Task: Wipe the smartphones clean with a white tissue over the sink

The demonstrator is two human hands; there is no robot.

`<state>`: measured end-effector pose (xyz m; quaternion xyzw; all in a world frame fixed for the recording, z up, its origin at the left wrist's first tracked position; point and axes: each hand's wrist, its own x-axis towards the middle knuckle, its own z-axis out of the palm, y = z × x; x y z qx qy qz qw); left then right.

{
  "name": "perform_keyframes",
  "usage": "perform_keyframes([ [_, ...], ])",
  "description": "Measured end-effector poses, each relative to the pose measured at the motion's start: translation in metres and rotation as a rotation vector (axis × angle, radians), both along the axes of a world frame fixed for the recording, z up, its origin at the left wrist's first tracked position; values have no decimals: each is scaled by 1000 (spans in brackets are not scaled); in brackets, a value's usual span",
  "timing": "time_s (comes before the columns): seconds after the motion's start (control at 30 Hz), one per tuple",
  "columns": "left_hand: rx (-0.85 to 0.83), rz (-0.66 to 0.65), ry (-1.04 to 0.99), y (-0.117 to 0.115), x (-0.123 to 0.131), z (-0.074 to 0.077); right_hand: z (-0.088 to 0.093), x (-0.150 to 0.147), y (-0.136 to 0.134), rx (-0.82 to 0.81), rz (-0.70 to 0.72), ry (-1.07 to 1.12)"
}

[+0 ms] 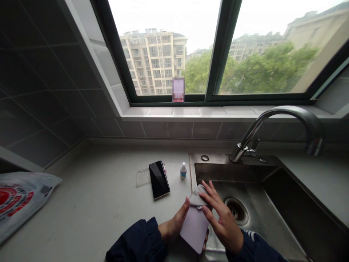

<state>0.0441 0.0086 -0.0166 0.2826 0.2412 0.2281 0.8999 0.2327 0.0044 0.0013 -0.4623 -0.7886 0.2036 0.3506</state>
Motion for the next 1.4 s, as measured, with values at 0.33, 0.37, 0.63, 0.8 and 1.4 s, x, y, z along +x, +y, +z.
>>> perform_keyframes([
  [0.33, 26, -59, 17, -2, -2, 11, 1, 0, 0, 70, -28, -195],
  [0.37, 30, -65, 17, -2, -2, 11, 2, 0, 1, 68, -25, -207],
  [0.63, 40, -63, 13, -3, -1, 13, 6, 3, 3, 102, 5, -257],
  [0.8, 14, -71, 42, -4, -2, 9, 5, 5, 3, 125, 31, -297],
  [1.4, -2, 4, -55, 0, 1, -5, -4, 3, 3, 168, -42, -235],
])
